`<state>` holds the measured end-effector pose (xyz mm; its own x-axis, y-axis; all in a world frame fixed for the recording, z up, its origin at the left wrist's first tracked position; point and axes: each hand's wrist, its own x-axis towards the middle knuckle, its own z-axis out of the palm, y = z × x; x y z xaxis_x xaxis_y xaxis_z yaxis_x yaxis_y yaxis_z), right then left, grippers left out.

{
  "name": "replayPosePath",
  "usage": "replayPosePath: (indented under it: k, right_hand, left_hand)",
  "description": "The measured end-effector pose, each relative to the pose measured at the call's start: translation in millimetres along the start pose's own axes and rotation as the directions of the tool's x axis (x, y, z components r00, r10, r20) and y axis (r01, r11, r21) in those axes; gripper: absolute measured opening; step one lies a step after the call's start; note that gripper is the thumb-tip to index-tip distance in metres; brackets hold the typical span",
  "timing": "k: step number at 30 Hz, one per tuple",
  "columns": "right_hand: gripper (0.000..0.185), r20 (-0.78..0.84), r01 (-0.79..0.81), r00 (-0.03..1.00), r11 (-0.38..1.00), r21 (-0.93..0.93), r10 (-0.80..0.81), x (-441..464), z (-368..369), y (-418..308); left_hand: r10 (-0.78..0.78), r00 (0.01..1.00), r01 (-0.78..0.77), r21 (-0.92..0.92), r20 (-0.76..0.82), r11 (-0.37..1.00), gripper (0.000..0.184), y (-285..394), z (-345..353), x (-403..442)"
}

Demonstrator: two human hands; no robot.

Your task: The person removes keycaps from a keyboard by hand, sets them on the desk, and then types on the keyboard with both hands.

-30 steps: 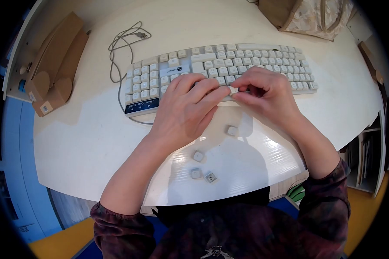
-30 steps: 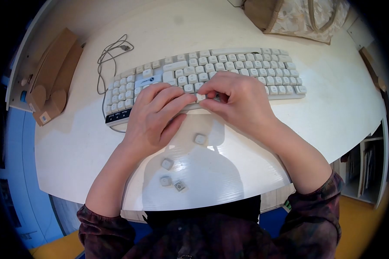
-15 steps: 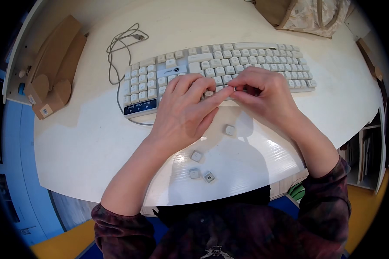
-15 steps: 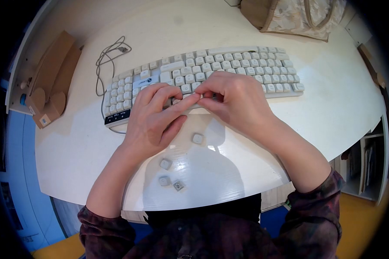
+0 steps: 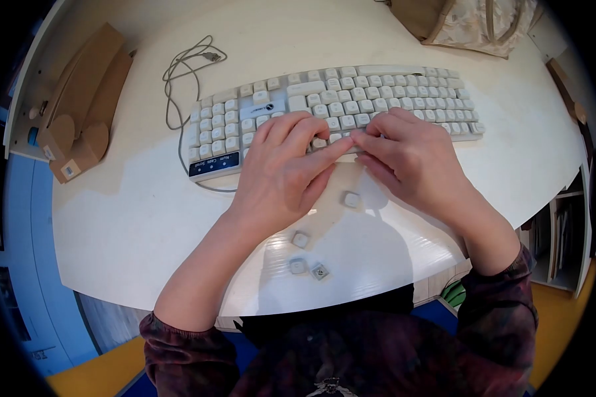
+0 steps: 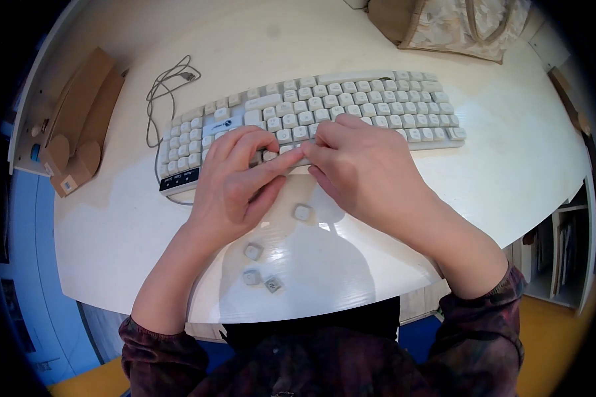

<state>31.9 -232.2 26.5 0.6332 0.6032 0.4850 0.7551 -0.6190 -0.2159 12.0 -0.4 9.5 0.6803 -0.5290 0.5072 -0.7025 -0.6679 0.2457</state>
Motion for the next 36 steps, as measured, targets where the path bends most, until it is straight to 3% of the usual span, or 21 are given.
replayPosePath:
  k: [6,9,12,15,18,22,26,32,36]
  right_hand:
    - [0.013,0.030,-0.017,0.999,0.997,0.069,0.015,0,-2,3]
    - [0.015,-0.043,0.002,0.999,0.995,0.098,0.002,1,1,8]
    - [0.016,-0.016,-0.012,1.000,0.975,0.223,0.016,2,-4,5]
    - [0.020,0.215,-0.049,0.976,0.924,0.379,-0.036,-1,-15,-3]
    - [0.025,0.234,-0.007,0.966,0.887,0.462,-0.114,-3,-12,-12]
    - [0.035,0.053,0.249,0.952,0.862,0.441,-0.302,-7,6,-35]
    - [0.026,0.004,0.347,0.929,0.876,0.334,-0.369,-16,29,-46]
    - [0.020,0.022,0.383,0.913,0.873,0.301,-0.408,-16,28,-46]
    - [0.021,-0.029,0.242,0.966,0.860,0.449,-0.257,-14,26,-39]
  left_hand:
    - [-0.001,1.000,0.001,0.004,-0.008,1.000,0.048,0,1,0]
    - [0.040,0.999,-0.039,0.040,-0.034,0.998,0.046,-4,3,0]
    - [0.054,0.997,-0.052,0.050,-0.053,0.997,0.044,-6,4,-1]
    - [0.049,0.996,-0.046,0.042,-0.068,0.998,0.041,-5,3,0]
    - [0.069,0.994,-0.066,0.032,-0.080,0.997,0.043,-7,3,-1]
    - [0.078,0.991,-0.075,0.030,-0.113,0.997,0.045,-10,6,-2]
    - [0.077,0.992,-0.074,0.034,-0.102,0.997,0.044,-10,6,-2]
    - [0.064,0.995,-0.061,0.041,-0.082,0.997,0.045,-10,4,-2]
    - [0.070,0.993,-0.067,0.031,-0.096,0.997,0.047,-11,4,-3]
